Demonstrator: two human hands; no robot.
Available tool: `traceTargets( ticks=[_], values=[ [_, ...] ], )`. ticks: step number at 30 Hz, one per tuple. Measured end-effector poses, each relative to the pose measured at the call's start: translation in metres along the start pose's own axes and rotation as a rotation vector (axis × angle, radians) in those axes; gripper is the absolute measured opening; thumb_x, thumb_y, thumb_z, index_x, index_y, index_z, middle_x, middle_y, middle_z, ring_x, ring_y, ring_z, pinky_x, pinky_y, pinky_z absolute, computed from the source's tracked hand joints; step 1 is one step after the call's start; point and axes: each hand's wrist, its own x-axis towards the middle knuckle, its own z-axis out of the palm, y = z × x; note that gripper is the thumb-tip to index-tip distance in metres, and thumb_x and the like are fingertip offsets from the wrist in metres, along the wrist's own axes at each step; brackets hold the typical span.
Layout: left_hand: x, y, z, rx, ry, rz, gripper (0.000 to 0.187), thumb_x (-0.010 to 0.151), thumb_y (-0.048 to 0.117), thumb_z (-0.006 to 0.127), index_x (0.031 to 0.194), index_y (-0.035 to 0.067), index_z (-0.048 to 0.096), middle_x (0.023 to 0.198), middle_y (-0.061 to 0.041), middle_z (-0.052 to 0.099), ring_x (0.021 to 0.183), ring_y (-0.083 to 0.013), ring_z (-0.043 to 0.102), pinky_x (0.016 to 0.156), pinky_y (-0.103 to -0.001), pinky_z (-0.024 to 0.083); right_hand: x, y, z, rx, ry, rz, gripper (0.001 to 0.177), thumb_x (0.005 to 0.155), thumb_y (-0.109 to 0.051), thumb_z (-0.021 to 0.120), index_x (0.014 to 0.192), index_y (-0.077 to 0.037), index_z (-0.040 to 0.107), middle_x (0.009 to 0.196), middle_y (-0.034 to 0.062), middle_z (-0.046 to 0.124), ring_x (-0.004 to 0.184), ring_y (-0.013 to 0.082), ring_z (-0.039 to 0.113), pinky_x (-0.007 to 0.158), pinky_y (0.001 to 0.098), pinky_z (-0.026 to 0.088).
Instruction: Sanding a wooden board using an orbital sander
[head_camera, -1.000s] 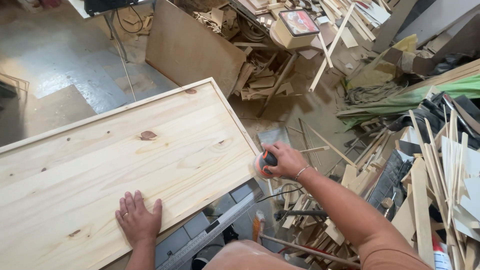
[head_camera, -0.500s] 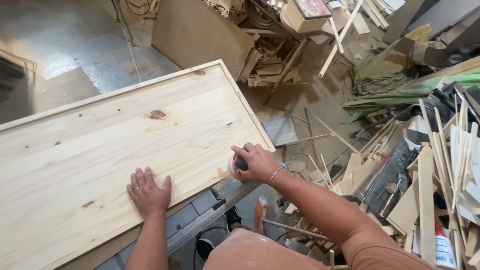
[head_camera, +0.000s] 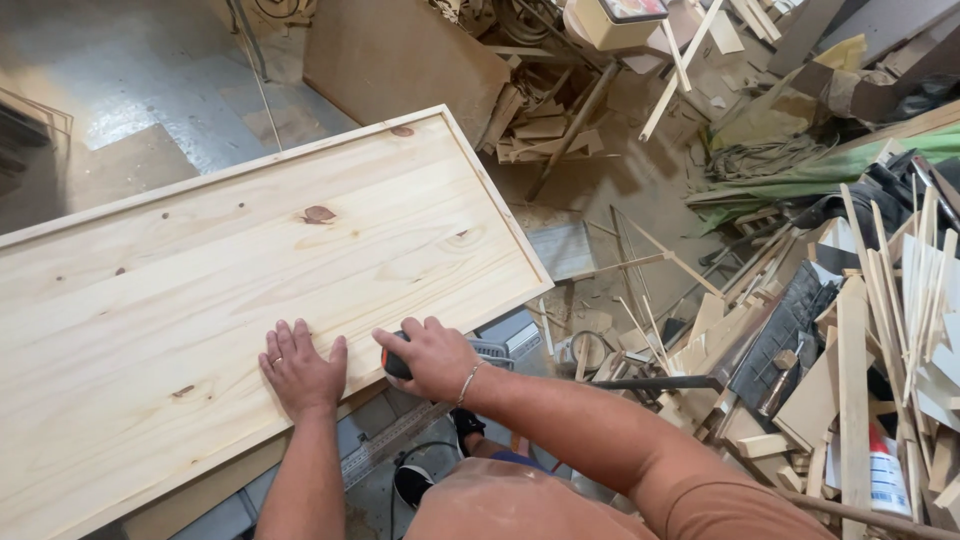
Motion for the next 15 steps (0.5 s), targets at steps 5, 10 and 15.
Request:
traceTargets(
  ticks=[5, 10, 15],
  values=[
    [0.0, -0.004, 0.007, 0.006, 0.026, 0.012, 0.08, 0.083, 0.065, 0.064, 0.145, 0.014, 0.063, 0.153, -0.015, 0.058, 0.146, -0.034, 0.049, 0.121, -0.053, 0.034, 0.007, -0.014, 0.002, 0.003, 0.03, 0.008, 0.073, 0.079, -0.04, 0.075, 0.145, -0.029, 0.046, 0.109, 0.0069, 0.05, 0.095, 0.0314, 0.062, 0.072, 0.0486, 0.063],
    [-0.001, -0.004, 0.007, 0.012, 0.026, 0.007, 0.08, 0.083, 0.065, 0.063, 0.145, 0.015, 0.063, 0.154, -0.014, 0.058, 0.146, -0.0334, 0.049, 0.121, -0.053, 0.034, 0.004, 0.0, -0.002, -0.013, -0.006, 0.046, 0.077, 0.079, -0.038, 0.076, 0.148, -0.03, 0.044, 0.112, 0.007, 0.05, 0.098, 0.032, 0.062, 0.073, 0.0493, 0.063],
    [-0.001, -0.002, -0.001, -0.005, -0.041, -0.016, 0.079, 0.085, 0.064, 0.061, 0.147, 0.015, 0.061, 0.156, -0.014, 0.055, 0.148, -0.0336, 0.046, 0.123, -0.053, 0.032, -0.005, 0.024, -0.008, -0.012, -0.048, 0.103, 0.079, 0.08, -0.039, 0.077, 0.15, -0.029, 0.042, 0.114, 0.0075, 0.05, 0.099, 0.0325, 0.062, 0.075, 0.0504, 0.063]
  ],
)
